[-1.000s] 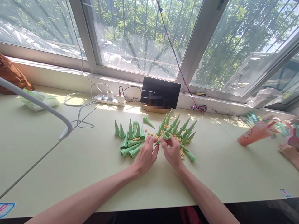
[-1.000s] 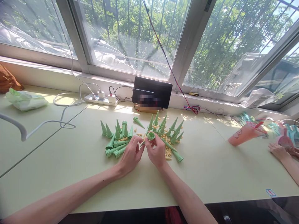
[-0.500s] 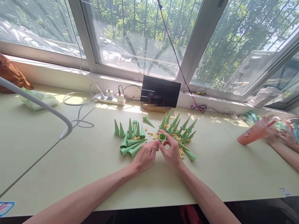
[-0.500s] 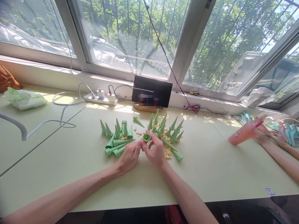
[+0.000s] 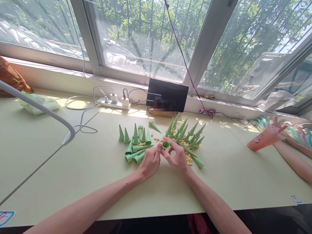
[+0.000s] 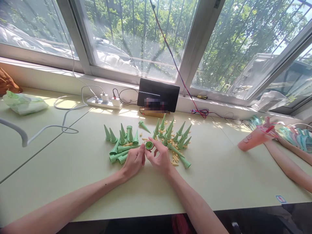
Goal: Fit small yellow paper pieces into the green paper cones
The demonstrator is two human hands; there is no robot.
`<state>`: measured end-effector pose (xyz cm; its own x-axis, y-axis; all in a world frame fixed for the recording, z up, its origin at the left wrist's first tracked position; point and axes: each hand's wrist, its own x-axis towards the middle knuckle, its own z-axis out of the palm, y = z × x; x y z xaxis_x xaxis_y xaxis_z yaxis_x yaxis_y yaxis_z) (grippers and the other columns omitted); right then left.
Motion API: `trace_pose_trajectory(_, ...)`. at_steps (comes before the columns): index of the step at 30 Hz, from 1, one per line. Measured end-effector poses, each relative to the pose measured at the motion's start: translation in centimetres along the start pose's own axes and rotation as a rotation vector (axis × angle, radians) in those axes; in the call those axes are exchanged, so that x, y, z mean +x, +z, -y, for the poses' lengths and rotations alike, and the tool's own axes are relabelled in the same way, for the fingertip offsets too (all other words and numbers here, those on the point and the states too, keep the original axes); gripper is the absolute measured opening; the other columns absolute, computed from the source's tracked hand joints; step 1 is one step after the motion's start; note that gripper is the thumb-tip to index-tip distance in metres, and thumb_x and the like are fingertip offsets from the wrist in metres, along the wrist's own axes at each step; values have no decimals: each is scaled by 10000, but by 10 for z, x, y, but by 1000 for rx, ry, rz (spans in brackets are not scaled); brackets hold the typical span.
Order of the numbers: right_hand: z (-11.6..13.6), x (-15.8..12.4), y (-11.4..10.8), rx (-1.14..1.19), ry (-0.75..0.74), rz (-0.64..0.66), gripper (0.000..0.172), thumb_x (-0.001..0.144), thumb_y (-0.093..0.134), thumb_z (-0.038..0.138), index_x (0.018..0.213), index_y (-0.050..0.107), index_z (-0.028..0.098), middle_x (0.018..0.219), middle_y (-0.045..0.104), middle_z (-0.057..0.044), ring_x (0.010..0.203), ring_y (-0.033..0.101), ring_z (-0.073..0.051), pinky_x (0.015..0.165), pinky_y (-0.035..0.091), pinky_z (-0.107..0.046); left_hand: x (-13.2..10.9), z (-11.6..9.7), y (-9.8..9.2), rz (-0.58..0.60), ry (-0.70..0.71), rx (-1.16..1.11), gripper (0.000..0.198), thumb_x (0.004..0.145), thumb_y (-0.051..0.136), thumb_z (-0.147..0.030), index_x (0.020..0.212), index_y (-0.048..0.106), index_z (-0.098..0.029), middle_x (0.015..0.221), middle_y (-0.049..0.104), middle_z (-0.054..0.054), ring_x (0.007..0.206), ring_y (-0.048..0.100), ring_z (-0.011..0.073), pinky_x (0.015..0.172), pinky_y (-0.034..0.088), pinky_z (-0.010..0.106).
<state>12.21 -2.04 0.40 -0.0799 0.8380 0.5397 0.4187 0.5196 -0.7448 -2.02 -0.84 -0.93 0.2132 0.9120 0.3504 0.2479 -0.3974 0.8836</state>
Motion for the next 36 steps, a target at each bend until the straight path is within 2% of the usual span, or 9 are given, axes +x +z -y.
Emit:
trace_pose_trajectory(9, -6, -3, 1, -78, -20, 6, 479, 840, 655, 243, 1315, 611, 202, 1129, 716, -56, 686, 640, -139, 615, 565, -269, 0, 4, 1, 35, -110, -87, 719, 1005, 285, -531, 406, 495, -195, 342, 478, -4, 398, 518, 126, 590, 459, 272)
trace_pose_trajectory(15, -11, -5, 3, -80, -40, 6, 500, 845, 651, 232, 1341, 591, 213, 1153, 708, -62, 662, 631, -132, 625, 569, -271, 0, 3, 0, 13, -108, -82, 729, 1000, 306, -532, 381, 495, -196, 342, 488, 1, 413, 534, 131, 637, 473, 275)
trace_pose_trajectory(26, -13, -6, 5, -74, -78, -4, 520, 841, 647, 224, 1356, 568, 217, 1140, 707, -57, 650, 626, -124, 618, 564, -266, 0, 5, 0, -8, -137, -108, 662, 979, 372, -549, 465, 545, -169, 380, 524, -3, 374, 484, 100, 483, 398, 234)
trace_pose_trajectory(36, -12, -7, 3, -116, -92, -11, 491, 829, 628, 220, 1320, 602, 217, 1174, 700, -69, 571, 529, -105, 607, 547, -277, 1, 2, -1, -10, -152, -122, 621, 970, 403, -544, 502, 548, -162, 410, 536, -13, 360, 469, 91, 466, 388, 230)
